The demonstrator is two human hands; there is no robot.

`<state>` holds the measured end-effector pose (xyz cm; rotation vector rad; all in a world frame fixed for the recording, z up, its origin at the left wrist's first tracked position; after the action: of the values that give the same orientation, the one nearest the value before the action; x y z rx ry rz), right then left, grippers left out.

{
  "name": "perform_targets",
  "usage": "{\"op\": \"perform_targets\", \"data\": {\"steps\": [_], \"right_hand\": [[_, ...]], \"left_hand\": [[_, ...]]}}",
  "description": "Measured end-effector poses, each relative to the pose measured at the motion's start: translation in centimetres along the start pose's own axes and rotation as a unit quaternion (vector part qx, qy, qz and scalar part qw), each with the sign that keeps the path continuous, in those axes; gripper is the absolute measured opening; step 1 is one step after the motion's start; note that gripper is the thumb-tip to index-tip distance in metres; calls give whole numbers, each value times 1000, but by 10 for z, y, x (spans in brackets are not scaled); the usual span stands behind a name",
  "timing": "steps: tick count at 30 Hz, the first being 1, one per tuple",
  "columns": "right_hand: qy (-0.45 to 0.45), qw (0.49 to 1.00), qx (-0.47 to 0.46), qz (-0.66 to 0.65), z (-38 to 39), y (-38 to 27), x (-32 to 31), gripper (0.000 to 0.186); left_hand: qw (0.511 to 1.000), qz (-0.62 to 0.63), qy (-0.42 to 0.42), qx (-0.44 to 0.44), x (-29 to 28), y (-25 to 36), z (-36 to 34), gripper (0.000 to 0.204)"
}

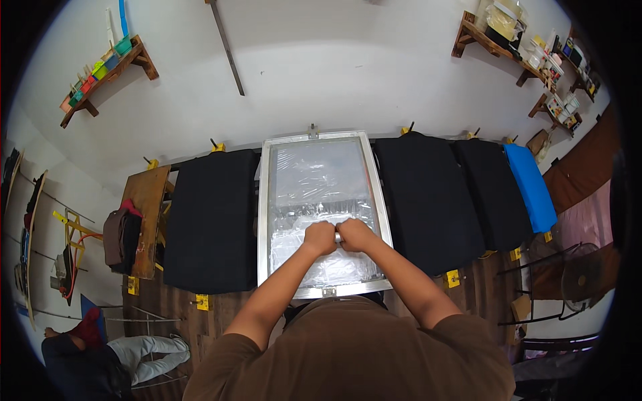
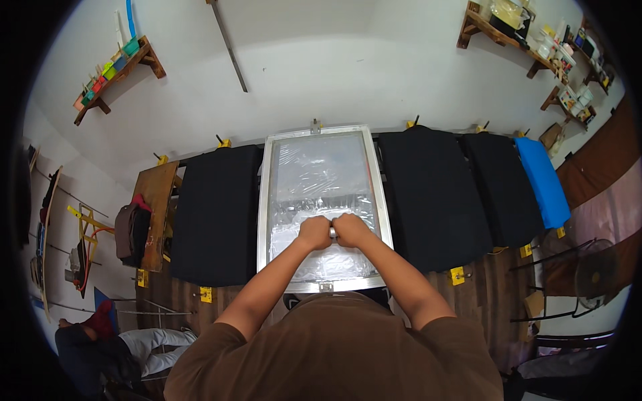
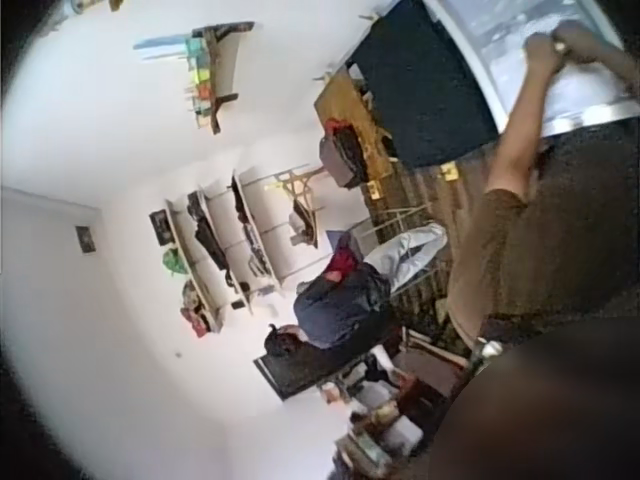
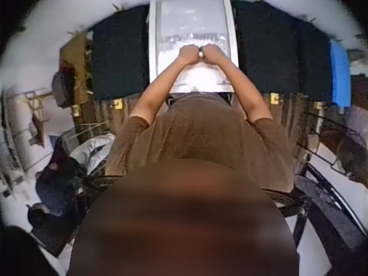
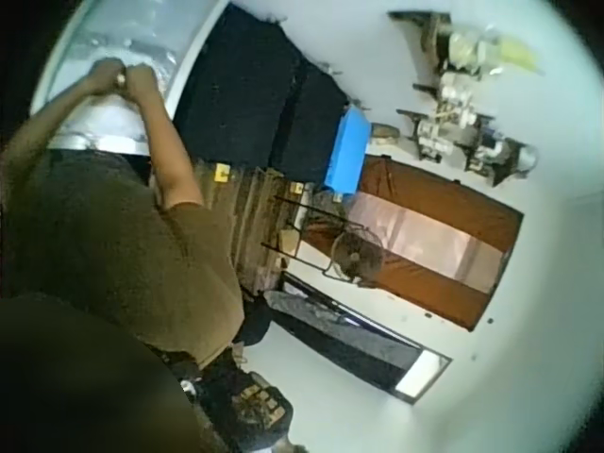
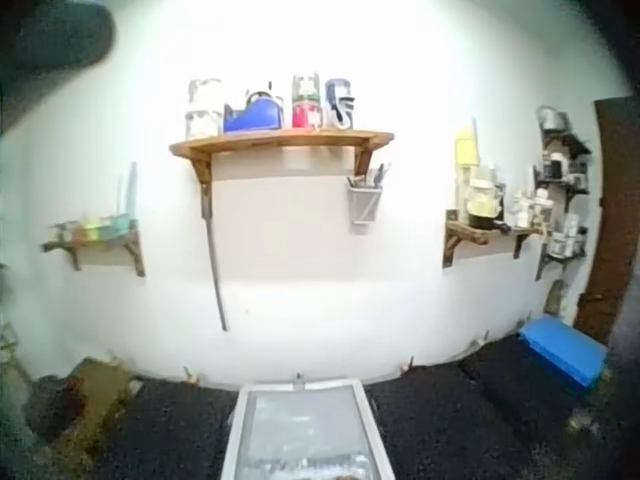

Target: Using a squeegee to apply ink to a t-shirt through a screen printing frame.

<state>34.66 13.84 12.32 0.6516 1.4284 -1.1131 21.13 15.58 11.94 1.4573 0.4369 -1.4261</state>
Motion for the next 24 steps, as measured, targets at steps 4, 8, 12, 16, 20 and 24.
{"op": "perform_targets", "data": {"steps": [4,8,12,16,20,24], "right_hand": [[-61,998,-16,-21,35,-27,15,21],[-98,994,-1,-50,74,-54,12,23],[-148,986,1,-75,73,-51,6,29],[-141,986,-28,-79,30,-18,-4,39],[-1,999,-18,-31,-14,20,-5,30],[-23,999,-12,-19,-19,3,-10,24]], "left_hand": [[999,17,-34,14,25,1,39,24],[997,44,-63,21,29,20,83,24],[991,30,-133,12,22,23,79,25],[989,-11,-146,-9,-4,17,30,28],[999,6,16,-28,-12,3,-13,24],[999,1,30,-12,-1,-11,-16,24]]}}
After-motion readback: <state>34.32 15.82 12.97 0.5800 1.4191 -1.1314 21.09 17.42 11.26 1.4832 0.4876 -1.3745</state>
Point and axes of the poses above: each hand's wrist, its own z-axis away from the middle knuckle, its own x-axis out of the palm, y = z × x, the point moved 3 cm from there along -z, towards the middle knuckle, and after that the axes turned 2 degrees about z, right-handed, at the moved point
